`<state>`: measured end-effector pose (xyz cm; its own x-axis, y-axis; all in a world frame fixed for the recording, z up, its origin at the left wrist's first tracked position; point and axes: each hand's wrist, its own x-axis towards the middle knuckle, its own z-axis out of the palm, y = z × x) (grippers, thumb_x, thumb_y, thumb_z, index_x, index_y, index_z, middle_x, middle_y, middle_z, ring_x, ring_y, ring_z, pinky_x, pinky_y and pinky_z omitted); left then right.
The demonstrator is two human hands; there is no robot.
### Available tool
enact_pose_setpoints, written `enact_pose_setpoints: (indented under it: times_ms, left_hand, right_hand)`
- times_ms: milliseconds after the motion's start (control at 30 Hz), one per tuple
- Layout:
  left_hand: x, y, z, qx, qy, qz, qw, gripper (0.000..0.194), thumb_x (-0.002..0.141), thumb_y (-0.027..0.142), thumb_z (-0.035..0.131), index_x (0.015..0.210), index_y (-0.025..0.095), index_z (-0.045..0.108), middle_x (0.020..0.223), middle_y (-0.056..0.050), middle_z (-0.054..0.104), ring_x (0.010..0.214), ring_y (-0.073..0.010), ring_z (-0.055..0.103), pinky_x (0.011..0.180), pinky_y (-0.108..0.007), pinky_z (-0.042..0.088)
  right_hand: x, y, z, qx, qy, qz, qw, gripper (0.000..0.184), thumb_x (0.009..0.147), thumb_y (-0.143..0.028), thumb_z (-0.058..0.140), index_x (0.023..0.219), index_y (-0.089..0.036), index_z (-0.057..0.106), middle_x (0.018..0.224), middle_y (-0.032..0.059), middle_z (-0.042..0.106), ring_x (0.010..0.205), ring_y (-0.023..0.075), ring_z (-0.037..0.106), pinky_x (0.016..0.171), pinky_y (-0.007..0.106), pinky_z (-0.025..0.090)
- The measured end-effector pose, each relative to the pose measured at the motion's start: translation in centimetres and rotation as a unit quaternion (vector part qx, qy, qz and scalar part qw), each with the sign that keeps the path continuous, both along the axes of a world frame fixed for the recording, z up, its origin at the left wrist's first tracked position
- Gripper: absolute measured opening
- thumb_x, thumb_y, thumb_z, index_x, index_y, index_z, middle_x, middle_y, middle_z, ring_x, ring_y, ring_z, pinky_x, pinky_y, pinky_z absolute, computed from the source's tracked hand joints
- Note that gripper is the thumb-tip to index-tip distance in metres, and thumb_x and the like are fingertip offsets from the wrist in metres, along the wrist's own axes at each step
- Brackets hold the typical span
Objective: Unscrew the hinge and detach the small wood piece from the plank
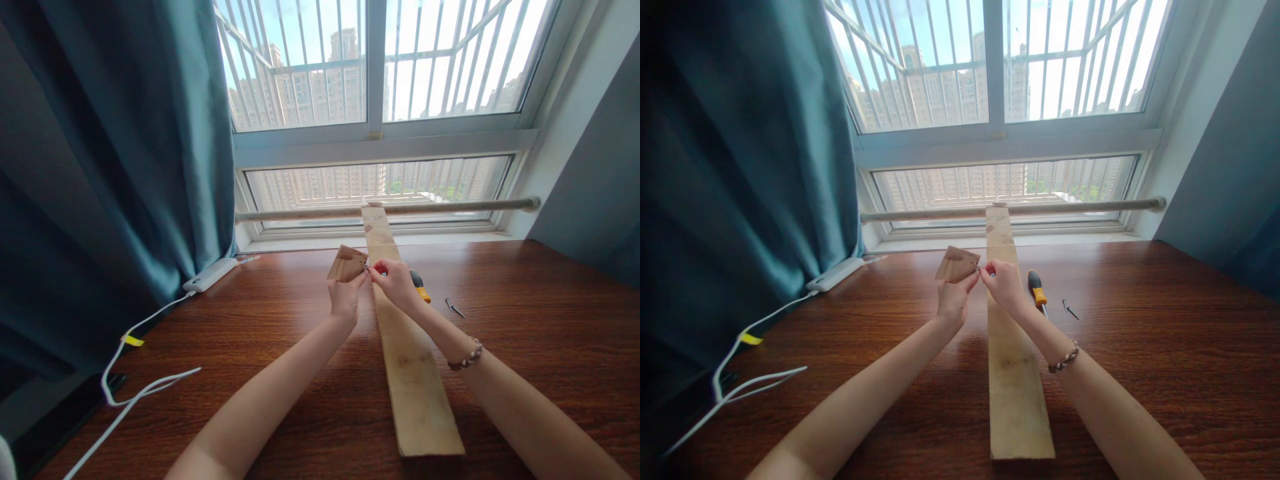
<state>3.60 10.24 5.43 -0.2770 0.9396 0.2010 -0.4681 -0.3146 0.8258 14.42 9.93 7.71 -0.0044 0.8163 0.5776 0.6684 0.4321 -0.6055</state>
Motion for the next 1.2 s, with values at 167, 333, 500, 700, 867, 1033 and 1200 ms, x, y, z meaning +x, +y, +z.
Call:
enact_pose_setpoints:
  times_ms: [167,333,500,700,867,1033,1200]
  left_hand:
    - [-0.2,-0.3,-0.2,0.026,0.042,-0.015,0.999,0.029,0.054,0.018,0.075,0.081,0.01,0.069,0.082,-0.007,0.069,0.078,-0.0217,0.063,0.07,-0.03,0.05]
    - [-0.4,-0.4,-0.4,0.024,0.077,-0.013,0.997,0.027,0.054,0.018,0.076,0.079,0.01,0.07,0.081,-0.007,0.069,0.077,-0.0219,0.063,0.068,-0.029,0.05]
    - [-0.4,-0.3,-0.6,0.024,0.091,0.003,0.996,0.026,0.052,0.015,0.076,0.077,0.012,0.07,0.08,-0.005,0.069,0.076,-0.0212,0.063,0.07,-0.027,0.049]
    - [-0.2,-0.5,-0.1,-0.01,0.109,0.051,0.993,0.023,0.049,0.014,0.077,0.071,0.011,0.069,0.074,-0.004,0.068,0.072,-0.02,0.062,0.062,-0.024,0.047]
    - [-0.4,-0.4,1.5,-0.064,-0.022,-0.039,0.997,0.021,0.051,0.003,0.072,0.07,0.01,0.066,0.07,-0.004,0.066,0.067,-0.0146,0.061,0.059,-0.022,0.047]
    - [-1.3,-0.1,3.5,-0.149,-0.097,-0.155,0.972,0.015,0.058,-0.006,0.063,0.065,0.007,0.062,0.063,-0.005,0.063,0.057,-0.0099,0.058,0.055,-0.018,0.046]
    - [-1.7,-0.1,3.9,-0.178,-0.115,-0.22,0.952,0.014,0.067,-0.006,0.057,0.063,0.006,0.062,0.063,-0.005,0.062,0.055,-0.008,0.057,0.054,-0.017,0.047]
  right_hand:
    - [-0.7,-0.7,-0.1,0.001,-0.091,-0.044,0.995,0.013,0.08,-0.021,0.053,0.069,-0.015,0.055,0.062,0.0033,0.062,0.055,0.0134,0.054,0.053,0.022,0.032]
    - [-0.8,-0.8,-0.9,-0.007,-0.155,-0.062,0.986,0.011,0.083,-0.023,0.048,0.077,-0.016,0.053,0.065,0.0053,0.062,0.058,0.0155,0.057,0.051,0.022,0.032]
    - [-0.8,-0.8,-1.2,-0.031,-0.174,-0.061,0.982,0.013,0.086,-0.025,0.045,0.08,-0.015,0.051,0.067,0.0076,0.063,0.059,0.0177,0.06,0.049,0.023,0.033]
    - [-1.7,-1.3,-1.5,-0.058,-0.159,-0.11,0.979,0.017,0.088,-0.025,0.04,0.082,-0.014,0.052,0.066,0.011,0.062,0.054,0.0198,0.059,0.043,0.025,0.028]
    - [-0.6,-0.4,-1.2,0.008,-0.006,0.031,0.999,0.01,0.084,-0.023,0.046,0.077,-0.015,0.05,0.067,0.0057,0.061,0.06,0.0157,0.058,0.056,0.025,0.039]
    - [0.5,0.4,0.2,-0.06,0.228,0.157,0.959,0.026,0.072,-0.038,0.062,0.084,-0.018,0.051,0.071,-0.0009,0.058,0.047,0.0077,0.048,0.046,0.021,0.036]
    - [0.4,0.1,0.4,-0.212,0.393,0.263,0.855,0.036,0.065,-0.043,0.068,0.084,-0.016,0.054,0.051,-0.0101,0.032,0.037,0.0016,0.018,0.036,0.017,0.011]
